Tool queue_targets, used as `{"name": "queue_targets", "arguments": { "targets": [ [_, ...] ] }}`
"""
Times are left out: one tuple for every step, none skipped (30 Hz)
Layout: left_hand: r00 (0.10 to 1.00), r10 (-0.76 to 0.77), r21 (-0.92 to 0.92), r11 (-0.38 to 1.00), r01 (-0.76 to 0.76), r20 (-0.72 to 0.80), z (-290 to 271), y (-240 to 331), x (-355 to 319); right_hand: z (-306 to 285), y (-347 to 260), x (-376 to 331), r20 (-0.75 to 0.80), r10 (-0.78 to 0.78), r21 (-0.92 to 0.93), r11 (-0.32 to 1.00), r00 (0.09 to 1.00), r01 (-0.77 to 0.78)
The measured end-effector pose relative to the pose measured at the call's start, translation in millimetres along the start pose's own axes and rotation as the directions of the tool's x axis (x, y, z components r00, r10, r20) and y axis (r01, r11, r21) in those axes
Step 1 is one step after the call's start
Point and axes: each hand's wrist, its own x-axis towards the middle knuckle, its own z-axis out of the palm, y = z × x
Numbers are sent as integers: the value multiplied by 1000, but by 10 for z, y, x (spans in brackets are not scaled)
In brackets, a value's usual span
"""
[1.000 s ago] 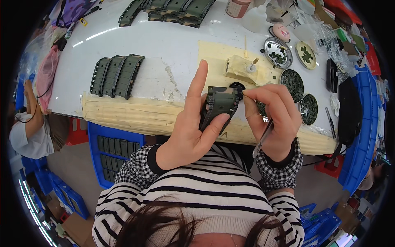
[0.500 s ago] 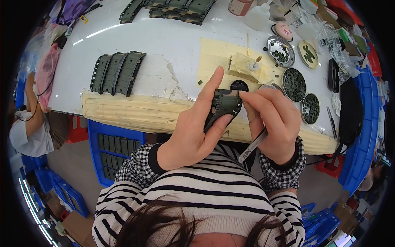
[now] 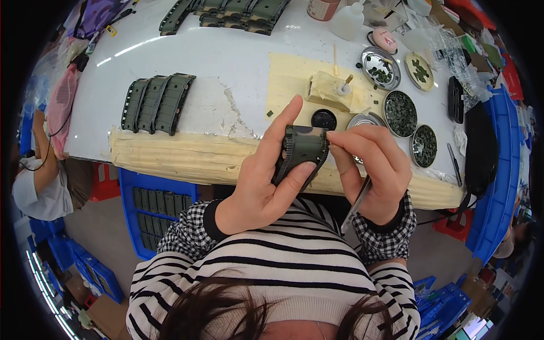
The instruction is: Applying paint or adhesive to green toy tank components at a factory workbench.
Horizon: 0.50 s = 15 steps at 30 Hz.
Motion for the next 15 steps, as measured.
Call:
{"name": "queue_targets", "arguments": {
  "targets": [
    [1000,-16,-20,1000,16,-10,6,10,-4,7,6,-12,5,-6,-7,1000,1000,6],
    [999,-28,-44,999,27,-19,23,9,-2,19,41,-24,-5,-59,-27,998,998,59],
    [998,-49,-107,993,45,-41,50,21,1,9,72,-41,17,-83,-44,996,996,84],
    [995,-73,-169,984,62,-60,73,30,4,-18,90,-60,39,-106,-60,992,994,108],
    [995,-95,-174,981,86,-41,75,35,-5,-52,71,-83,79,-92,-93,991,993,99],
    [996,-83,-159,984,76,-35,92,19,4,-70,82,-110,71,-99,-105,989,993,106],
    [997,-71,-144,987,66,-30,115,-1,16,-82,104,-143,63,-106,-117,987,992,113],
    [998,-57,-123,991,53,-27,118,-11,25,-104,108,-163,46,-81,-84,993,996,85],
    [998,-66,-129,990,64,-8,121,5,33,-128,113,-188,29,-55,-50,997,998,57],
    [997,-75,-134,988,76,13,124,20,40,-220,39,-197,-18,82,-45,996,996,-83],
    [996,-90,-183,979,92,19,126,68,57,-304,61,-239,-92,182,-47,981,979,-186],
    [994,-107,-229,967,111,27,129,106,72,-397,80,-275,-167,283,-31,956,945,-291],
    [990,-139,-262,955,141,26,122,102,70,-524,156,-347,-227,425,-41,895,876,-445],
    [985,-166,-299,939,170,39,117,90,84,-642,307,-410,-288,414,-82,887,863,-453],
    [981,-186,-352,915,196,62,84,88,84,-796,413,-466,-244,454,-178,847,857,-500]
  ]
}}
